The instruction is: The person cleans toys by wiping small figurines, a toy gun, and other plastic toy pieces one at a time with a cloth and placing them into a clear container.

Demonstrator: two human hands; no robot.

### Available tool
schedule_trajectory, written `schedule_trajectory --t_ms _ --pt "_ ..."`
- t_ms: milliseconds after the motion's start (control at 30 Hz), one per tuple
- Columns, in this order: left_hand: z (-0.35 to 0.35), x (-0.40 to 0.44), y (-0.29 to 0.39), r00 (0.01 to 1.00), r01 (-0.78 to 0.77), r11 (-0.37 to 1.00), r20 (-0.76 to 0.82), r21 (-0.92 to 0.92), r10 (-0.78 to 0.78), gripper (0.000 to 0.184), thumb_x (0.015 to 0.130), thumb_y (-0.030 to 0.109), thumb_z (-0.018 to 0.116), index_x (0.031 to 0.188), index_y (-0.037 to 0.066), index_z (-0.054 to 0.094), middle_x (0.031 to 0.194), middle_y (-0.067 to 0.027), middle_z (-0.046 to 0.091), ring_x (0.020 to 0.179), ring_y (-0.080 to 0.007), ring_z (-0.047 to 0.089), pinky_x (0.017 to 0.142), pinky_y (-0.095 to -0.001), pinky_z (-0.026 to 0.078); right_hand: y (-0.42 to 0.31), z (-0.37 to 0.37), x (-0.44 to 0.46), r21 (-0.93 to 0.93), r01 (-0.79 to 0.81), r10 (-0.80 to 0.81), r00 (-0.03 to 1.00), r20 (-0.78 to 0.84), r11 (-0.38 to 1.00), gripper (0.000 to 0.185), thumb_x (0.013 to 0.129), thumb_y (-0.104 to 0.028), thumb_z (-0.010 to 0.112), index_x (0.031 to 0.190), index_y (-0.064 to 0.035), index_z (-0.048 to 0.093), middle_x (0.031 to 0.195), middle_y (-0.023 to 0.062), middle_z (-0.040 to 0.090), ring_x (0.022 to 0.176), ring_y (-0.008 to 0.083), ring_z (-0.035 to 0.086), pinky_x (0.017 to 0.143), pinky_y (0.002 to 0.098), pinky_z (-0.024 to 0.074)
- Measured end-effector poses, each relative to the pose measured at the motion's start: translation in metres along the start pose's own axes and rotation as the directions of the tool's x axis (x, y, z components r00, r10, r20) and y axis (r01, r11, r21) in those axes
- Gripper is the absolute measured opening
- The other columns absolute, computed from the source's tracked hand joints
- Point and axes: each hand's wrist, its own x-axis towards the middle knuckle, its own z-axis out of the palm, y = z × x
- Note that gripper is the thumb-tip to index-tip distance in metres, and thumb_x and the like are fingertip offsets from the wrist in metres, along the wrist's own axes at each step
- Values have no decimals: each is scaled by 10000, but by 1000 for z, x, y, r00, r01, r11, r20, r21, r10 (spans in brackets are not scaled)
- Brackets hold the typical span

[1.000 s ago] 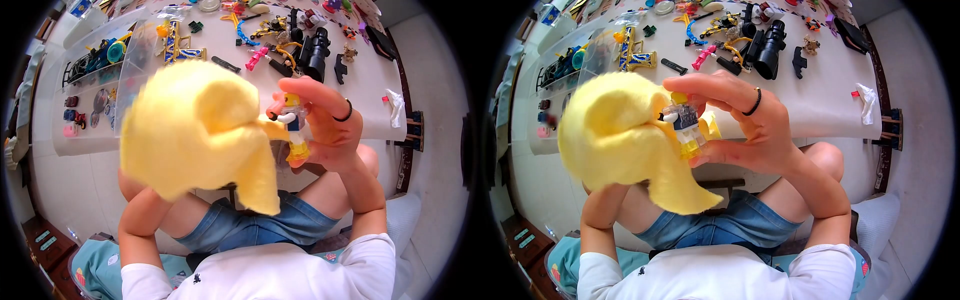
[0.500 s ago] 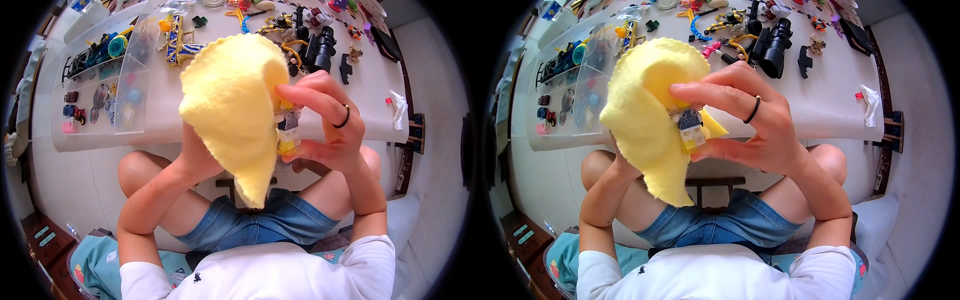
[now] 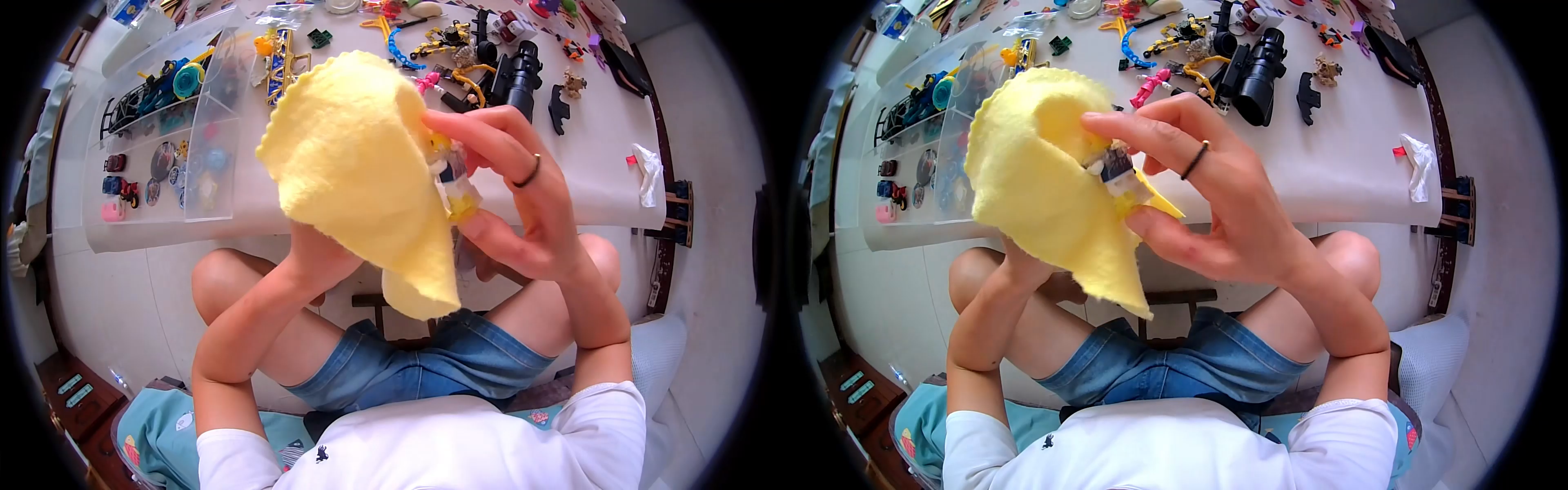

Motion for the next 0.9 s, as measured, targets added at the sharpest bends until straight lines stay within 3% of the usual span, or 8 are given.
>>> schedule_trajectory --t_ms 100,167,267,400,467,633,800,900 --pt "10 -2 -3 1000 6 994 -7 -108 -6 480 685 87 708 1116 42 502 1078 -69 546 948 -186 551 813 -319 442 -4 -2 2 -42 -28 28 1000 4 999 507 741 -166 623 1177 38 461 1003 101 498 831 151 469 696 240 388" --pt "6 -4 -11 998 -69 997 9 28 68 497 690 89 702 1134 42 486 1081 -68 542 942 -197 554 823 -325 435 -4 0 -1 -107 -96 93 995 -34 990 461 776 -162 604 1172 29 468 977 91 526 827 142 493 703 231 402" --pt "-2 7 -22 946 -316 925 -7 210 325 508 698 80 692 1146 31 458 1061 -76 544 931 -181 554 809 -319 452 -4 -1 -4 517 -259 337 940 -61 816 385 829 -177 561 1159 5 484 982 102 565 871 151 534 757 247 425" --pt "-3 14 -9 987 -49 994 -159 -98 33 457 742 90 644 1144 19 439 1068 -92 532 952 -168 541 794 -317 480 5 -3 -4 898 -192 431 902 3 395 288 832 -134 559 1094 -19 525 1060 58 558 984 150 547 831 245 428" --pt "2 14 -1 983 107 942 -106 -319 -147 478 814 170 577 1224 37 371 1146 -112 487 1020 -225 526 830 -367 482 5 1 -4 906 -205 490 872 -2 369 288 833 -135 551 1102 -42 508 1013 49 570 857 114 556 784 241 433" --pt "3 10 -13 997 -28 991 -79 -130 18 526 740 66 657 1197 36 399 1103 -98 511 933 -182 562 800 -329 494 6 1 -7 926 -283 508 853 123 250 305 821 -117 563 1108 -50 484 925 23 561 707 77 507 723 234 426" --pt "7 8 -5 999 -30 999 -28 39 31 429 670 24 704 1056 11 517 1004 -70 574 898 -147 561 764 -285 458 -1 8 -5 909 -304 584 807 87 285 300 800 -135 596 1069 -50 493 886 10 552 803 67 531 767 221 425" --pt "6 7 -10 999 45 998 -16 -50 -46 437 672 43 707 1064 16 516 1005 -68 574 897 -162 562 781 -297 451 0 8 -6 892 -321 583 808 83 318 299 787 -136 619 1044 -49 495 874 14 561 830 70 543 769 217 434"
